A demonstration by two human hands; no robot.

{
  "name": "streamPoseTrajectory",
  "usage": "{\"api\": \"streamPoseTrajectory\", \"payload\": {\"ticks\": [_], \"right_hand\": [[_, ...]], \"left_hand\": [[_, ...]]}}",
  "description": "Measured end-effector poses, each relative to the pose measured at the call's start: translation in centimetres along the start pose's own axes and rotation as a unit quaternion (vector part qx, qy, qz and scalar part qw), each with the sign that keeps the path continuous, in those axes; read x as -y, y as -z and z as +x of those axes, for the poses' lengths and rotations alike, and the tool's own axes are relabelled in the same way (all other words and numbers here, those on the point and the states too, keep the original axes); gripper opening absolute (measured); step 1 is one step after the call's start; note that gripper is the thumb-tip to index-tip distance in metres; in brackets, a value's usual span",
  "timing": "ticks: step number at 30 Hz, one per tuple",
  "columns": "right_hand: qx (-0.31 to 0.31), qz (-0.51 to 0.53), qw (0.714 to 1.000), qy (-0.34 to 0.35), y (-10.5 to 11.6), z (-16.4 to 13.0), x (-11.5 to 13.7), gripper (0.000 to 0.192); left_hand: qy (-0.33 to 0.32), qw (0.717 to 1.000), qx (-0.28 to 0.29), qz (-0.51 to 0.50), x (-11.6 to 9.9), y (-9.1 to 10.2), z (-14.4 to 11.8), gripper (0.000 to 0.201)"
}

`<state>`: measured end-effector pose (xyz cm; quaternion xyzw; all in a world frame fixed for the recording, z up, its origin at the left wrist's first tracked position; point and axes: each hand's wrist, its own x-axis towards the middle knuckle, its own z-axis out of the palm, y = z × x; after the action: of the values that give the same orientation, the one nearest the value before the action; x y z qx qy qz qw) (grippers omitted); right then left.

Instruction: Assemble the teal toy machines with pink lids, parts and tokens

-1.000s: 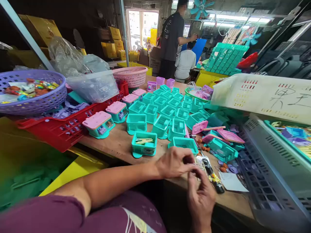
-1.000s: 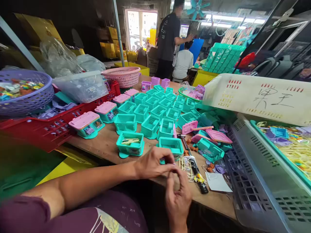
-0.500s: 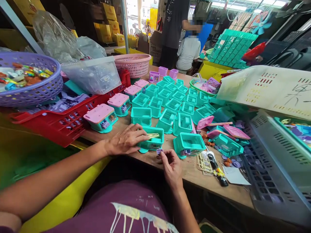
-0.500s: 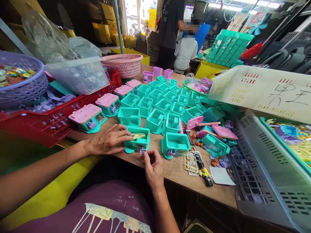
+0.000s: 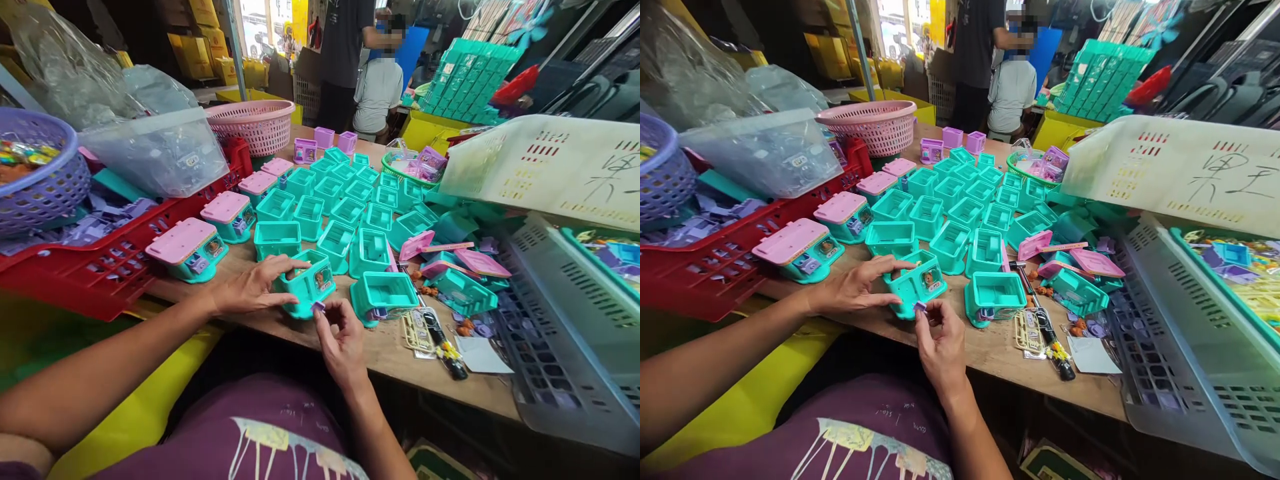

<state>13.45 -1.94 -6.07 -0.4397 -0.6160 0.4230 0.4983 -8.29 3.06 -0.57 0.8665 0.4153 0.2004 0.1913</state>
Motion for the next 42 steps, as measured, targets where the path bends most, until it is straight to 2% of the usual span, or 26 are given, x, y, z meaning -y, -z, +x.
{"api": "streamPoseTrajectory", "payload": {"ticks": [3, 5, 9, 13, 18, 24, 31, 36, 42], "right_hand": [[-0.035, -0.113, 0.99, 0.079, -0.1, 0.5, 0.1, 0.009], [-0.045, -0.175, 0.977, 0.112, -0.4, 0.9, -0.1, 0.009], [-0.039, -0.28, 0.948, 0.143, -1.0, 1.5, -0.5, 0.009], [-0.045, -0.336, 0.927, 0.16, -1.3, 1.7, -1.0, 0.01], [-0.055, -0.342, 0.92, 0.181, -1.6, 1.9, -1.4, 0.01], [-0.037, -0.31, 0.928, 0.201, -1.9, 1.8, -1.5, 0.008], [-0.041, -0.307, 0.93, 0.196, -1.9, 1.5, -1.8, 0.008], [-0.031, -0.282, 0.94, 0.189, -2.0, 1.6, -1.7, 0.008], [-0.016, -0.327, 0.924, 0.198, -1.8, 1.9, -1.3, 0.008]], "left_hand": [[0.02, 1.0, -0.008, 0.006, 0.1, -0.4, -0.4, 0.058], [0.006, 1.0, -0.024, 0.015, 0.5, -1.1, -0.6, 0.057], [-0.03, 0.997, -0.059, 0.035, 1.3, -2.5, -0.7, 0.056], [-0.026, 0.996, -0.051, 0.062, 1.2, -2.8, -0.7, 0.059], [-0.04, 0.995, -0.043, 0.082, 0.8, -2.6, -0.7, 0.061], [-0.047, 0.996, -0.042, 0.064, 0.9, -3.0, -1.0, 0.066], [-0.067, 0.994, -0.073, 0.04, 0.9, -3.5, -1.4, 0.063], [-0.064, 0.995, -0.07, 0.032, 1.4, -3.6, -1.4, 0.065], [-0.074, 0.995, -0.066, 0.015, 1.6, -3.4, -1.2, 0.064]]}}
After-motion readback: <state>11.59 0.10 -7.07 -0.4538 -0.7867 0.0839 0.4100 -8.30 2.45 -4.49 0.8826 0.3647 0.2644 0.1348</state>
